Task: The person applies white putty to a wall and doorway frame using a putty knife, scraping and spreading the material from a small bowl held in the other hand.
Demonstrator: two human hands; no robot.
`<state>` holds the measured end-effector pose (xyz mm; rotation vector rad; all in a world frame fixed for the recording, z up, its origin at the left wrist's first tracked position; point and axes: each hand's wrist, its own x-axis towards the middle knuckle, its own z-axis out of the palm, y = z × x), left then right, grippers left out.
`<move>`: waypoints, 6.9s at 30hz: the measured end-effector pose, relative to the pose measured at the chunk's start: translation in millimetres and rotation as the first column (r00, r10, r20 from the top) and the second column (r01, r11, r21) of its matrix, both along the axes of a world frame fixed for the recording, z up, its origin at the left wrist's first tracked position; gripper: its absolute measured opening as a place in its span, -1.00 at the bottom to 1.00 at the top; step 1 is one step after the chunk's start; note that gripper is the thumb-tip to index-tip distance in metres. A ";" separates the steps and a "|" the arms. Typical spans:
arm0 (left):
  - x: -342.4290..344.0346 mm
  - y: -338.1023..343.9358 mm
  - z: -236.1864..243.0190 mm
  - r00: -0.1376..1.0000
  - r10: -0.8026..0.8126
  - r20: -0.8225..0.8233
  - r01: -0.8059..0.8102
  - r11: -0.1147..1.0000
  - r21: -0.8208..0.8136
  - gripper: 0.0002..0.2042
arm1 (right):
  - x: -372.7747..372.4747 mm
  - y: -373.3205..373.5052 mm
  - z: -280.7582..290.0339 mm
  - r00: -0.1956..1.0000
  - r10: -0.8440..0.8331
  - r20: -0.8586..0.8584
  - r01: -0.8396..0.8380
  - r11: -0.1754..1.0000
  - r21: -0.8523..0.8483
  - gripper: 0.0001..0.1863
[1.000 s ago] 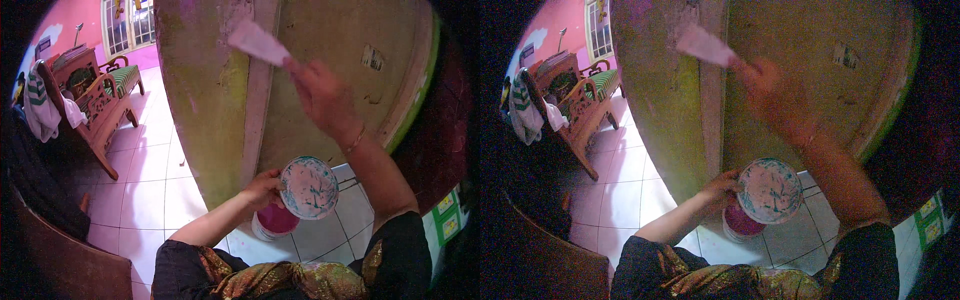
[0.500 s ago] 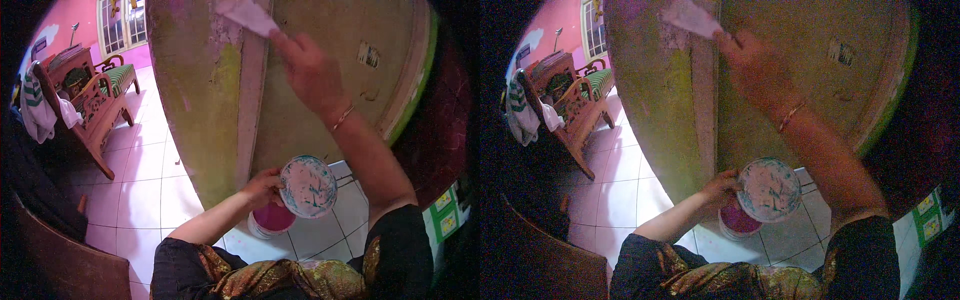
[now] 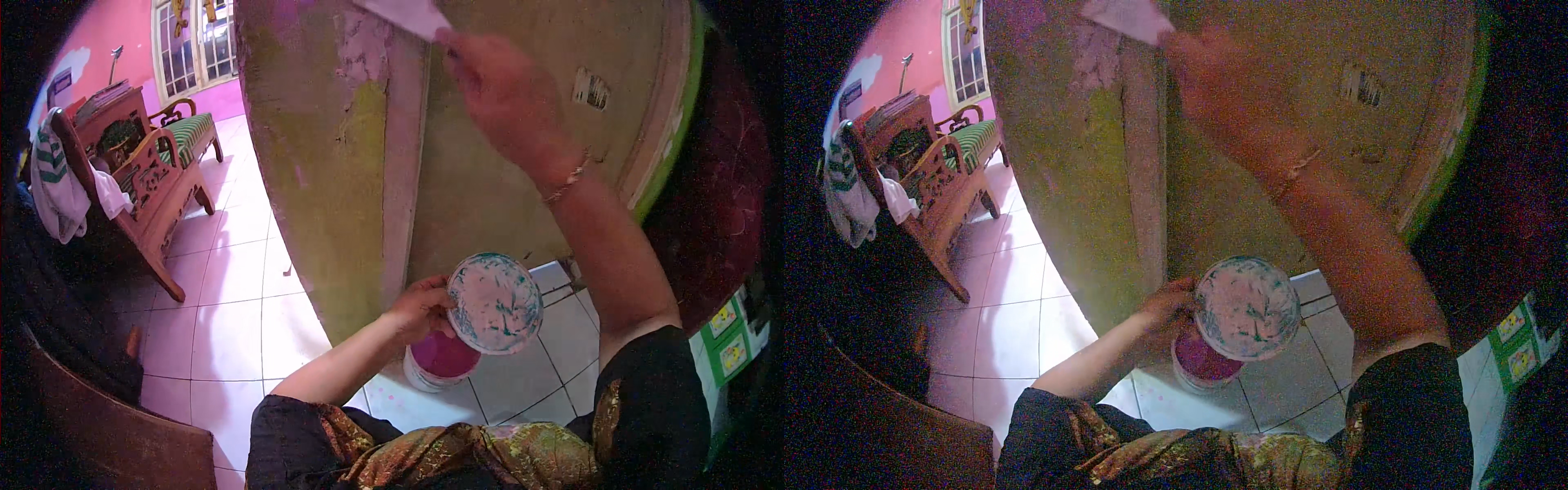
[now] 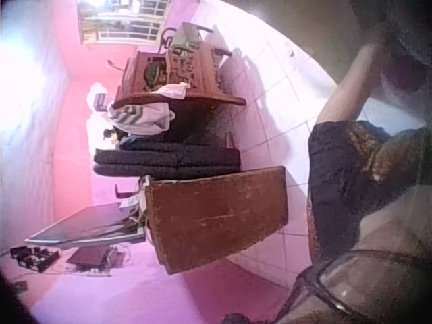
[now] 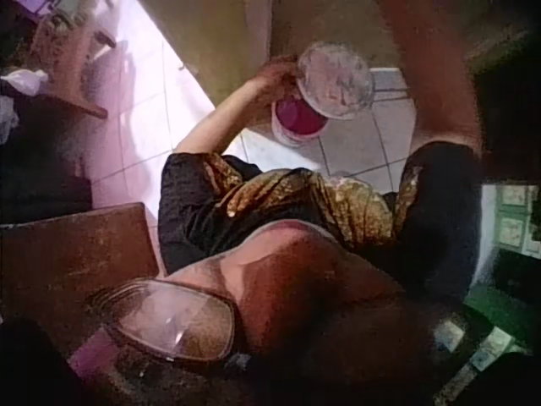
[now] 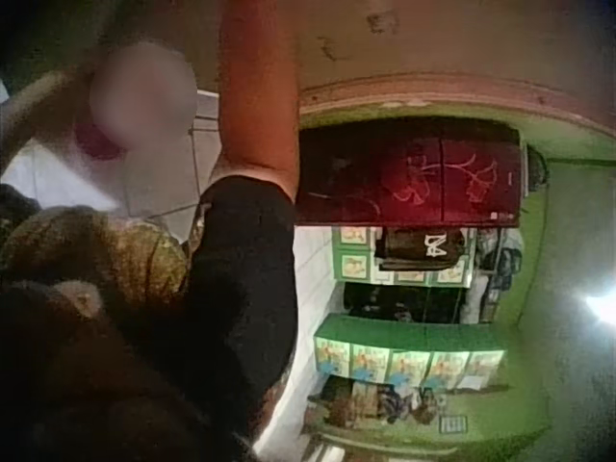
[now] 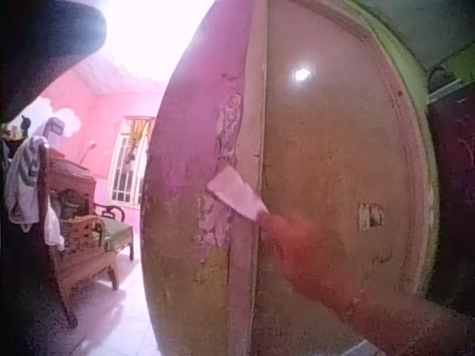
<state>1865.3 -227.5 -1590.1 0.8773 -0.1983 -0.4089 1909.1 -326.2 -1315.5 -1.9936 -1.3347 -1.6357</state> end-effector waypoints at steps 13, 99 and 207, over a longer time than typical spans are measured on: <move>-34.6 -26.9 33.2 0.998 0.063 -0.019 -0.063 0.997 -0.045 -0.59 | -21.7 -28.2 57.5 0.981 0.096 0.172 -0.103 0.994 0.036 -0.75; -13.1 48.0 33.6 0.950 0.170 0.261 -0.207 0.971 0.121 -0.51 | 32.8 -55.5 -6.5 0.541 -0.598 -0.591 -0.493 0.343 -0.799 -0.81; -108.5 42.2 82.0 0.977 -0.008 0.213 0.043 0.986 -0.159 -0.58 | -95.6 12.0 102.9 0.984 -0.032 -0.177 0.020 0.997 -0.069 -0.79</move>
